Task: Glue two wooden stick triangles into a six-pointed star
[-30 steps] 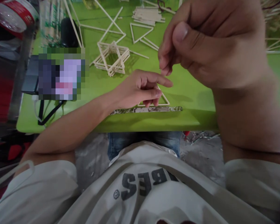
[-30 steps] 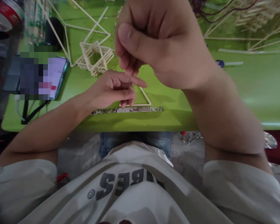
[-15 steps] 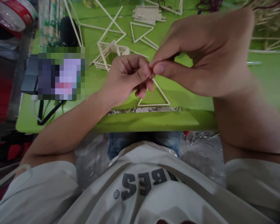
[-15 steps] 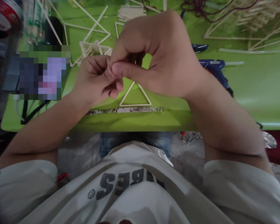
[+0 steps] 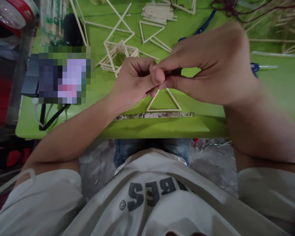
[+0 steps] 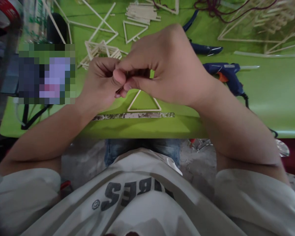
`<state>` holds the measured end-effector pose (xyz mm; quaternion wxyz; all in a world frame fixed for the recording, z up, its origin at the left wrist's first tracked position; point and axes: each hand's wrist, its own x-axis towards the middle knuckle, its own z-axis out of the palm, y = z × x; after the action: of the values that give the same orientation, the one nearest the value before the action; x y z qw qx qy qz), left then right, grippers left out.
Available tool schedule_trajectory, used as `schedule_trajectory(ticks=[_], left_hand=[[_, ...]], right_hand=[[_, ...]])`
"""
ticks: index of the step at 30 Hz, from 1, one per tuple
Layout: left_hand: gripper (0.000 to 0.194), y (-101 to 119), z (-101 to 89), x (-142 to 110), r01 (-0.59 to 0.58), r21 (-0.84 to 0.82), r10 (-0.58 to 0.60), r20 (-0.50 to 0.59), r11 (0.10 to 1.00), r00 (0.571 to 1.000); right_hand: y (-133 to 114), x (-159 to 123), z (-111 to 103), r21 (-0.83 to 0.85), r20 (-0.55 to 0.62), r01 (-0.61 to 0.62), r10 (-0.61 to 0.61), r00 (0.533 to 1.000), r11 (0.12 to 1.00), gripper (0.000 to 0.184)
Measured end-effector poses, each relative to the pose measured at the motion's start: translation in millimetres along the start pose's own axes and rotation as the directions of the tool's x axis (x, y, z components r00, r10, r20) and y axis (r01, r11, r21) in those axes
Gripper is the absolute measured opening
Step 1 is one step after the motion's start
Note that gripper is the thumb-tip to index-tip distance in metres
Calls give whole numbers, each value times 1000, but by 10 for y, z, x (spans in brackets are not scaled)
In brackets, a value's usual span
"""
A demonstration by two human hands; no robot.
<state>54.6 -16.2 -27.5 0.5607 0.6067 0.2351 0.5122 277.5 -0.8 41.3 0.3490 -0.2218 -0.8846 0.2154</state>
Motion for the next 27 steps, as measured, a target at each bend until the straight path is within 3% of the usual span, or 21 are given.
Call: schedule_trajectory(ticks=[3, 6, 9, 12, 19, 22, 27], left_hand=[[64, -42, -42, 5, 27, 5, -27, 18, 1000, 999], [67, -91, -75, 9, 56, -15, -56, -15, 998, 998], [63, -99, -90, 17, 43, -36, -45, -53, 998, 998], [50, -40, -100, 21, 67, -6, -67, -88, 998, 994], [22, 89, -114, 26, 147, -10, -148, -88, 989, 985], [29, 103, -115, 36, 183, 3, -180, -148, 983, 972], [31, 101, -162, 46, 140, -48, -146, -145, 989, 979]], right_hand=[[-22, 15, -31, -53, 47, -60, 63, 997, 997, 28], [22, -5, -87, -76, 58, -42, 47, 997, 996, 23], [100, -29, -135, -102, 2, -115, 116, 993, 988, 19], [174, -29, -149, -1, -58, -201, 201, 978, 980, 23], [314, 30, -62, 188, -196, -162, 199, 960, 969, 71], [372, 54, -57, 335, -174, -179, 248, 953, 925, 62], [517, 52, -58, 562, -99, -264, 381, 919, 784, 36]])
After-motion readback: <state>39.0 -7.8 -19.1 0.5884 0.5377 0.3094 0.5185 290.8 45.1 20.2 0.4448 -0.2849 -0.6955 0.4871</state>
